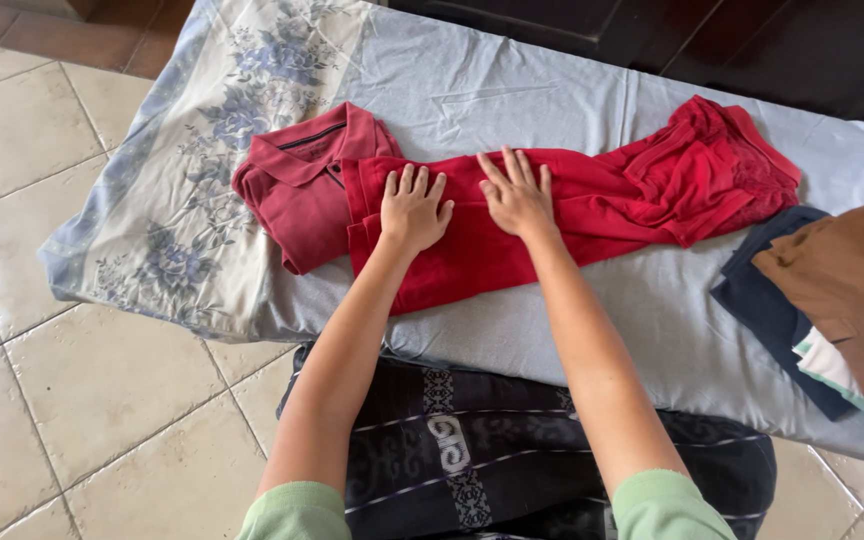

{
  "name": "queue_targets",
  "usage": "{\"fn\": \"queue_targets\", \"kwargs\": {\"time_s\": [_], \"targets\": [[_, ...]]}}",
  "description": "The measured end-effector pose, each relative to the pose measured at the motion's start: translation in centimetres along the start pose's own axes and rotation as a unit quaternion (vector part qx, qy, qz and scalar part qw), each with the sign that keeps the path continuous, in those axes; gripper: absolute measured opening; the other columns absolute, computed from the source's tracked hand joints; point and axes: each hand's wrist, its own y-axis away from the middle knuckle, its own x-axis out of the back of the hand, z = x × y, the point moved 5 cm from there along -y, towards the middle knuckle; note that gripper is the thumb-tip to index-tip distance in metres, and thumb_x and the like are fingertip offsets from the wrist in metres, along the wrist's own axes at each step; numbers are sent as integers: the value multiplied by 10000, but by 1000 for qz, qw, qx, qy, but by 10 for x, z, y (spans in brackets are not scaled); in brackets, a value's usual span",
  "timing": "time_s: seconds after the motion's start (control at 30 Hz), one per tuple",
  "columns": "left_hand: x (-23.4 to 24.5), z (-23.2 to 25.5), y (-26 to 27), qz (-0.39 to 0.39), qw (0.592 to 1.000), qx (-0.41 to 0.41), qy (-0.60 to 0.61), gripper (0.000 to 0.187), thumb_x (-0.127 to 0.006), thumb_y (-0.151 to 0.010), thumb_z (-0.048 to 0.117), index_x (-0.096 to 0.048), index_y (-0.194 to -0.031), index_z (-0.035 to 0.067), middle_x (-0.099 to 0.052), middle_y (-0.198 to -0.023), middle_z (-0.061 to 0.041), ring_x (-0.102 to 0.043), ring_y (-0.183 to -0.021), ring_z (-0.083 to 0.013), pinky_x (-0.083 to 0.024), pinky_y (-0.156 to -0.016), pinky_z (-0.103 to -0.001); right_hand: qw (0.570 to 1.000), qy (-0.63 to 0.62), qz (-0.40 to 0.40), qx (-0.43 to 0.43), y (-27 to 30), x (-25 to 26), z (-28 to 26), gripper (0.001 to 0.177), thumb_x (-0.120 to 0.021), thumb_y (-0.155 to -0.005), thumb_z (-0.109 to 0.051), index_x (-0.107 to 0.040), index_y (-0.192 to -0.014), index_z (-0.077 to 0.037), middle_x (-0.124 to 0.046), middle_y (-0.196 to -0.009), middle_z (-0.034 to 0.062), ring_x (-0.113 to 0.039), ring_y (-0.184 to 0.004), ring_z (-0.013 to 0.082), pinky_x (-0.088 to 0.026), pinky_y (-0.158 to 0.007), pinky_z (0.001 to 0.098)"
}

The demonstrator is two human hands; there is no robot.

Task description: The person folds a red long-sleeved shirt on a table, smoothing and aligning it before folding it into a compact rectangle. Other folded shirts are visible nearby.

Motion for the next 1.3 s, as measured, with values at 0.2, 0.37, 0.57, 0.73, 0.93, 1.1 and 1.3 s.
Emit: {"fn": "queue_targets", "kwargs": {"time_s": [0.2, 0.37, 0.57, 0.73, 0.93, 1.1, 1.3], "targets": [[4, 2, 1, -38, 999, 8, -16, 655, -270, -1046, 553, -351, -1613, 234, -374, -1645, -133, -215, -1557, -358, -79, -1247, -563, 999, 21, 33, -37, 7, -3, 68, 550, -163, -1089, -520, -190, -1634, -455, -111, -1739, 24, -100, -1599, 252, -27, -1275, 577], [-7, -3, -4, 49, 998, -22, -13, 638, -400, -1010, 543, -495, -1529, 184, -494, -1542, -164, -323, -1495, -379, -142, -1218, -597, 992, 12, 122, 4, 42, -1, 73, 517, -293, -1087, -450, -334, -1601, -423, -314, -1666, 51, -227, -1558, 296, -108, -1251, 612], [1, -11, 4, 235, 970, -55, -10, 451, -630, -912, 462, -700, -1245, 165, -683, -1228, -139, -443, -1389, -375, -160, -1167, -681, 954, 50, 267, 126, 76, -19, 70, 572, -542, -959, -280, -483, -1514, -405, -481, -1516, -18, -381, -1465, 252, -236, -1193, 565], [28, -47, 26, 230, 972, 48, -6, 406, -607, -936, 475, -712, -1250, 239, -624, -1426, -136, -369, -1461, -373, -112, -1125, -747, 915, 18, 297, 274, 92, -22, 14, 451, -618, -874, -158, -661, -1301, -294, -624, -1285, -26, -574, -1231, 232, -434, -1035, 423], [35, -88, 46, 251, 954, 155, 57, 478, -573, -955, 551, -632, -1368, 316, -519, -1393, -339, -441, -1336, -551, -403, -1032, -581, 931, -30, 169, 321, 100, -43, -76, 512, -586, -912, -621, -641, -1313, -307, -613, -1294, -19, -549, -1221, 225, -402, -1012, 432], [38, -98, 47, 333, 936, 71, 89, 303, -667, -892, 458, -674, -1151, 301, -525, -948, -136, -578, -949, -397, -507, -775, -466, 918, 4, 172, 357, 121, -45, -130, 750, -694, -723, -785, -617, -1321, -338, -622, -1264, -57, -568, -1171, 168, -413, -985, 370], [43, -93, 43, 280, 931, 13, 235, 366, -759, -825, 332, -684, -1183, 323, -586, -1020, -71, -603, -989, -316, -536, -869, -423, 870, 15, 249, 425, 113, -68, -147, 338, -672, -920, -413, -690, -1241, -310, -686, -1059, -23, -646, -997, 192, -514, -838, 353]]}}
